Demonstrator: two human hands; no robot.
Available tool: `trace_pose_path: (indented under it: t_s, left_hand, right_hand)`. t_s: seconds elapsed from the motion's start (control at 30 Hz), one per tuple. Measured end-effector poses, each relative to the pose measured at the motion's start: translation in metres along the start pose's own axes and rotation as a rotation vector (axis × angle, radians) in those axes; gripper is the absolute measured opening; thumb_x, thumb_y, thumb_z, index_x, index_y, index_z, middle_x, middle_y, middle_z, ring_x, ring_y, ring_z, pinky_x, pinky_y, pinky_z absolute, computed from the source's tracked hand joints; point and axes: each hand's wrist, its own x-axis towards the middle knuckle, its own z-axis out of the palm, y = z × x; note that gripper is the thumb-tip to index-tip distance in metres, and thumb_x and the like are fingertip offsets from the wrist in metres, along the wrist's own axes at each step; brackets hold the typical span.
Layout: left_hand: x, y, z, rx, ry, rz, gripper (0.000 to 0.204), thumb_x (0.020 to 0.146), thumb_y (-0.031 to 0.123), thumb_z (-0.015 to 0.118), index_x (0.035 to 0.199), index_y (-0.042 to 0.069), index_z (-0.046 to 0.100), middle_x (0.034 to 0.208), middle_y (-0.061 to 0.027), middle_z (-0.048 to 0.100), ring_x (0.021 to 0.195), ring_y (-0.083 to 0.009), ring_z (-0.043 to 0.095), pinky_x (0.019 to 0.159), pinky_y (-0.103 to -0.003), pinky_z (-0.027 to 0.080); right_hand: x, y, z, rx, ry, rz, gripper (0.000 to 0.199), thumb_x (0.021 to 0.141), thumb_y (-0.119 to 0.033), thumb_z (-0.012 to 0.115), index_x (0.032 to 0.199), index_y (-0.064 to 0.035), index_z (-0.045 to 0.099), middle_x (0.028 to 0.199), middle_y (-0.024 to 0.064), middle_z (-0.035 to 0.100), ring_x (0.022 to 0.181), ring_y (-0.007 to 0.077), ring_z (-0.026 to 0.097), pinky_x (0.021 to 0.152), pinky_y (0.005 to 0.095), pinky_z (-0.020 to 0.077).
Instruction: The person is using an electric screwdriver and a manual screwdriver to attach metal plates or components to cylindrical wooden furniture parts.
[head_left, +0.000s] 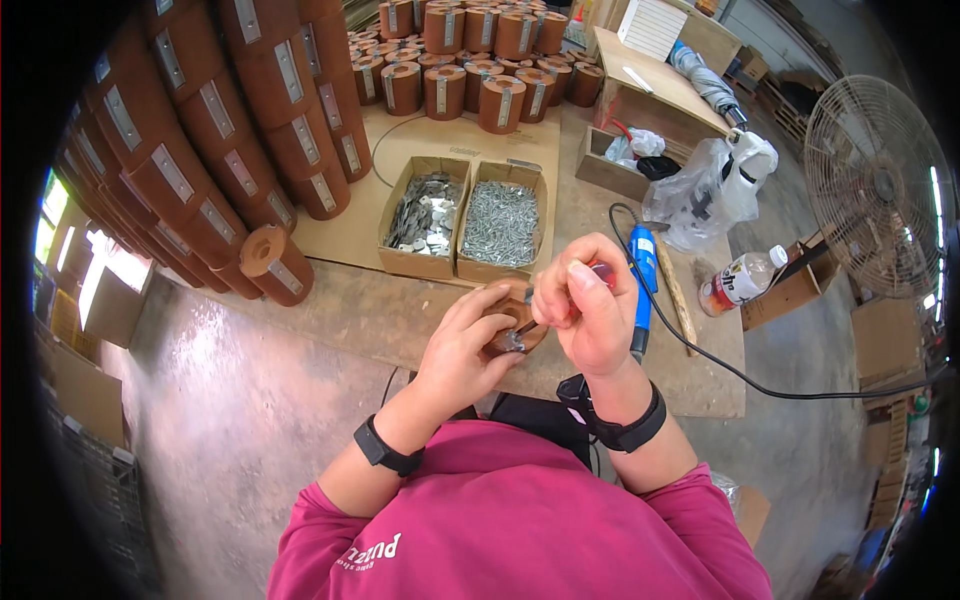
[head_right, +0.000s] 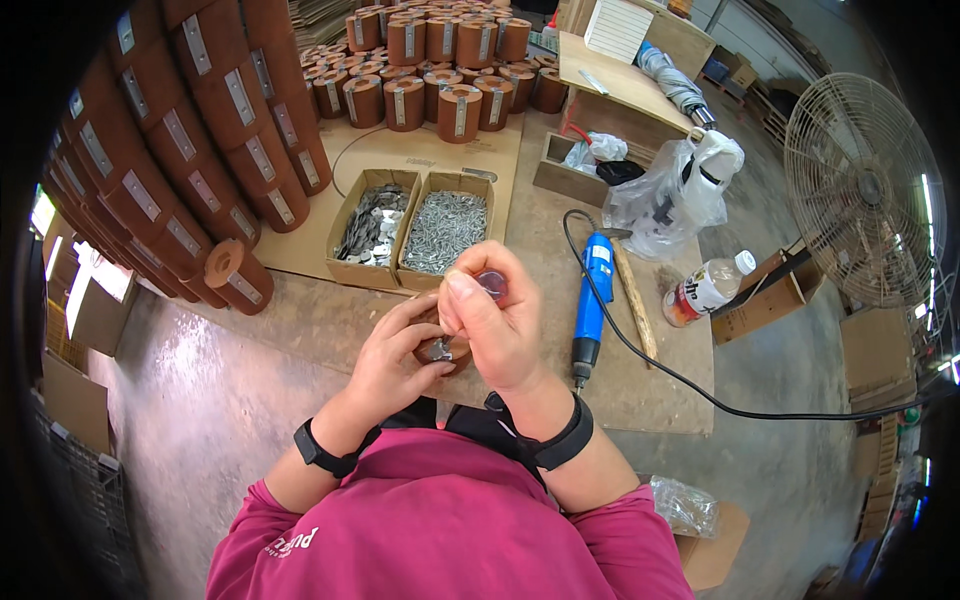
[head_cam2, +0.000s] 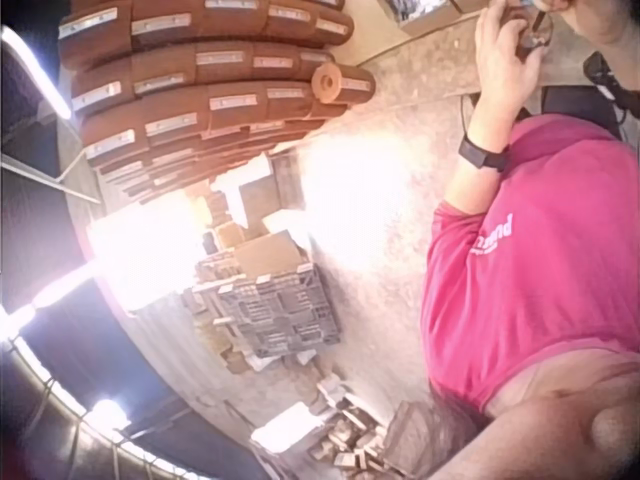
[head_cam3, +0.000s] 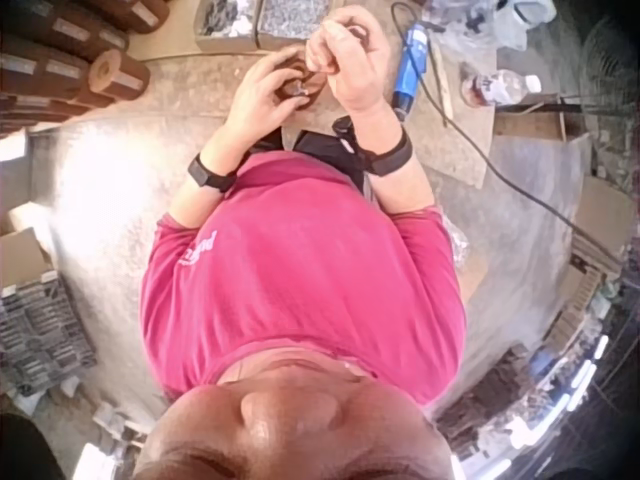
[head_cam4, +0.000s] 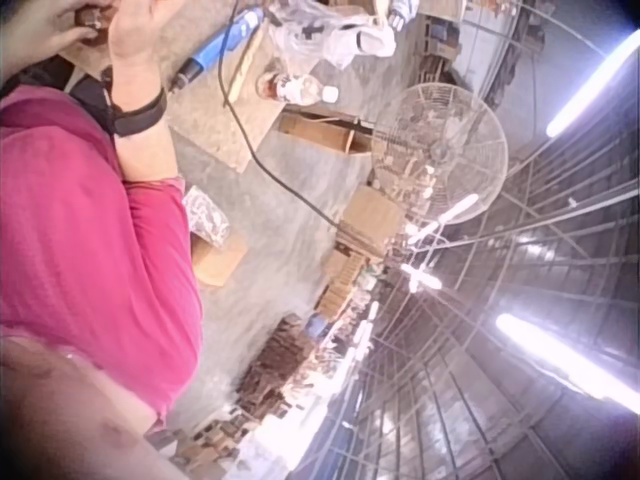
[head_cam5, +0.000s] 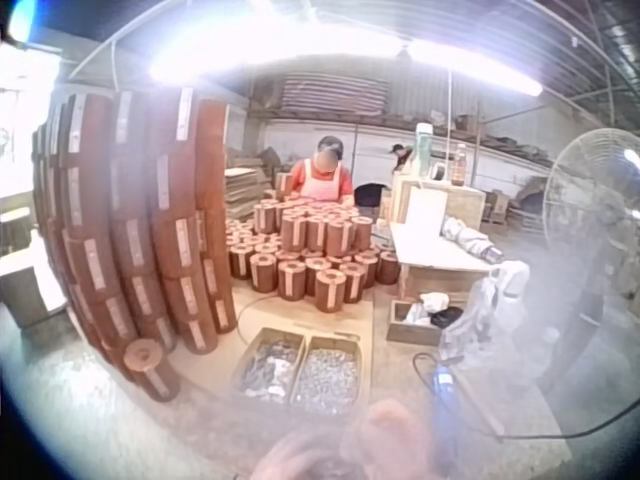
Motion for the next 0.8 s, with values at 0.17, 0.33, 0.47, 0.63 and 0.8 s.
trace_pose_path:
  t_s: [0.17,0.33,0.47,0.63,0.8]
  left_hand:
    - [0.000,0.001,-0.001,-0.017,-0.011,-0.014,0.040,0.054,0.009,0.073,0.091,0.004,0.057,0.115,-0.0140,0.048,0.106,-0.0344,0.045,0.087,-0.038,0.039]
    - [-0.001,0.000,0.000,-0.031,0.007,0.004,0.039,0.054,0.009,0.073,0.090,0.004,0.058,0.115,-0.0140,0.048,0.106,-0.0338,0.046,0.087,-0.038,0.039]
    - [-0.002,0.000,0.000,-0.013,0.001,-0.009,0.039,0.054,0.008,0.073,0.090,0.004,0.058,0.115,-0.0139,0.048,0.105,-0.0335,0.046,0.087,-0.038,0.040]
    - [0.000,0.001,-0.002,-0.012,0.011,0.002,0.038,0.053,0.008,0.073,0.088,0.003,0.059,0.115,-0.0137,0.049,0.104,-0.0326,0.047,0.086,-0.038,0.040]
    - [0.003,-0.001,-0.001,-0.008,-0.016,-0.008,0.037,0.053,0.008,0.073,0.087,0.003,0.059,0.115,-0.0137,0.049,0.104,-0.0321,0.047,0.086,-0.037,0.040]
  right_hand:
    - [0.006,0.001,-0.004,0.043,-0.100,0.098,0.007,0.086,-0.011,0.046,0.082,-0.0047,0.044,0.060,0.0011,0.044,0.052,0.0046,0.037,0.045,0.0191,0.0321]
    - [0.004,-0.002,0.015,-0.114,0.056,0.110,0.008,0.085,-0.011,0.048,0.080,-0.0047,0.046,0.060,-0.0008,0.043,0.053,0.0034,0.037,0.045,0.0188,0.0312]
    - [-0.002,0.004,0.031,-0.492,0.223,-0.040,0.009,0.084,-0.009,0.051,0.079,-0.0030,0.046,0.061,-0.0028,0.041,0.054,0.0030,0.034,0.046,0.0189,0.0294]
    - [-0.002,-0.001,0.019,-0.422,0.177,0.002,0.007,0.081,-0.006,0.051,0.077,-0.0020,0.046,0.062,-0.0002,0.042,0.054,0.0040,0.034,0.047,0.0198,0.0299]
    - [0.026,-0.020,-0.015,-0.047,-0.444,0.321,0.008,0.078,-0.008,0.044,0.074,-0.0013,0.047,0.057,0.0016,0.044,0.051,0.0062,0.037,0.046,0.0209,0.0297]
